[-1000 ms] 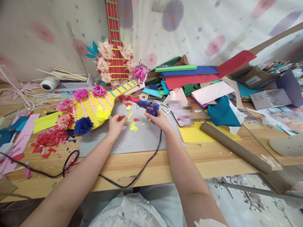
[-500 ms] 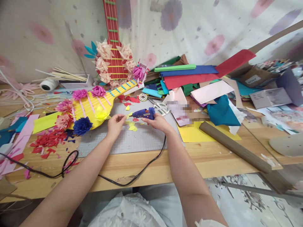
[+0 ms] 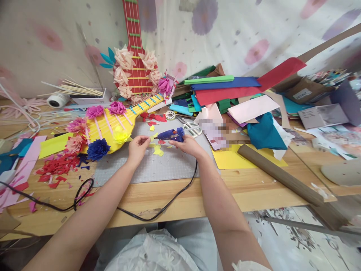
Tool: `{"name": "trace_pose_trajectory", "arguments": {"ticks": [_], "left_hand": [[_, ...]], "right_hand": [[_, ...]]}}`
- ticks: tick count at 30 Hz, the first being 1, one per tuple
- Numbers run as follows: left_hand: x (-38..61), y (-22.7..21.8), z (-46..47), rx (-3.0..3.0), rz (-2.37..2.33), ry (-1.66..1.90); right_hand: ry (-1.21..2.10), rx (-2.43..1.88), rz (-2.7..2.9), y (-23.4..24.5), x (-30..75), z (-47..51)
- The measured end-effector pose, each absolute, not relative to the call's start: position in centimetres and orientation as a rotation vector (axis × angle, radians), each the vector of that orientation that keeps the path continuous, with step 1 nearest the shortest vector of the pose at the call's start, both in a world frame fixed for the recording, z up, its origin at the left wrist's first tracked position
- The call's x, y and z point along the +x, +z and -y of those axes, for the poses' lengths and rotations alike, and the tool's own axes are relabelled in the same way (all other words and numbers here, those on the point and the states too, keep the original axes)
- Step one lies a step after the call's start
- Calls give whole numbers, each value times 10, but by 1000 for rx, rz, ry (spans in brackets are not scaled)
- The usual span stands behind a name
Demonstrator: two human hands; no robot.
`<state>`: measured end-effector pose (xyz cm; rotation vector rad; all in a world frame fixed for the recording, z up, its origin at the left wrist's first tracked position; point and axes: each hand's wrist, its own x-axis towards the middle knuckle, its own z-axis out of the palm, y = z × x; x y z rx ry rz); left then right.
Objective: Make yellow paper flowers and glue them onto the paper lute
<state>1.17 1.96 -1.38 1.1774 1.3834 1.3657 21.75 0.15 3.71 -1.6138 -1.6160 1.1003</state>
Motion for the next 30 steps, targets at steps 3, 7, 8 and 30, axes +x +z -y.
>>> {"name": "trace_pose_trajectory", "arguments": {"ticks": [3,7,8,30], "left_hand": [[12,-15,-20,1198,-1383,1357],[11,-15,-19,1222,-1402,1348],[11,-15,-19,1224,-1403,1347],[13,-11,-16,1303,-1422,1318]], "right_hand": [[1115,-1616,1620,37,217,-2],[1119,-1590,1621,39,216,-1],[1118,-1582,1622,39,216,-1],[1127,-1580,1559,38,213,-2]]}}
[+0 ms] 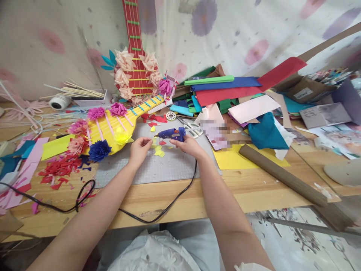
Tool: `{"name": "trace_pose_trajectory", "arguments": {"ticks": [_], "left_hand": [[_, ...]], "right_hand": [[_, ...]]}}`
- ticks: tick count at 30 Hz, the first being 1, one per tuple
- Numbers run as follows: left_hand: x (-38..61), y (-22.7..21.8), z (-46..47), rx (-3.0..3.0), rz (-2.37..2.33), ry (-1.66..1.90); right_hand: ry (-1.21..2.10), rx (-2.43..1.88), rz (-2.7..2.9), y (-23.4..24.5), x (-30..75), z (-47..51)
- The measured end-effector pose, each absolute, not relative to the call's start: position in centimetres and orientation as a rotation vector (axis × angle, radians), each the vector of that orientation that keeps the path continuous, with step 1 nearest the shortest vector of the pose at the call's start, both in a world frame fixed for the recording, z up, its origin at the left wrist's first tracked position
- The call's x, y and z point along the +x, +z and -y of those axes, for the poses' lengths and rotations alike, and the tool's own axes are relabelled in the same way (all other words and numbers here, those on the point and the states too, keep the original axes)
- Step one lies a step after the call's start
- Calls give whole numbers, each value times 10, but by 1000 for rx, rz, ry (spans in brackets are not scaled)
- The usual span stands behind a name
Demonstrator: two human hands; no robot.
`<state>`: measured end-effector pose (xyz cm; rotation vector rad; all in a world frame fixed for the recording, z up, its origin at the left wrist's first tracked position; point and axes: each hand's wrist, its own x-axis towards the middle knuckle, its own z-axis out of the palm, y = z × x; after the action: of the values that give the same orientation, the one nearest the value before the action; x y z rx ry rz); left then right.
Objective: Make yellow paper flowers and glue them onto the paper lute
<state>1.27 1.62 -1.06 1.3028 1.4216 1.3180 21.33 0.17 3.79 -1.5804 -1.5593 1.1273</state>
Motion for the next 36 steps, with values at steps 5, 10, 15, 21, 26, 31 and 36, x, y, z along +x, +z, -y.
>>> {"name": "trace_pose_trajectory", "arguments": {"ticks": [5,10,15,21,26,31,36], "left_hand": [[11,-9,-15,1330,-1399,1307],[12,-1,-9,1349,-1299,1366],[9,38,-3,1407,-1135,1501],[-26,111,-13,1291,-1172,1679],[-71,137,-22,1246,-1290,1539],[-106,135,-23,1321,-1478,1286],[-126,130,-23,1396,-1628,1089]], "right_hand": [[908,-1572,1418,17,210,-14],[580,-1727,1405,-6,204,-31],[398,-1870,1482,-4,200,-35],[397,-1882,1575,3,204,-27],[149,-1929,1699,15,215,-14],[314,-2125,1952,46,211,7],[595,-1616,2125,57,173,8]]}}
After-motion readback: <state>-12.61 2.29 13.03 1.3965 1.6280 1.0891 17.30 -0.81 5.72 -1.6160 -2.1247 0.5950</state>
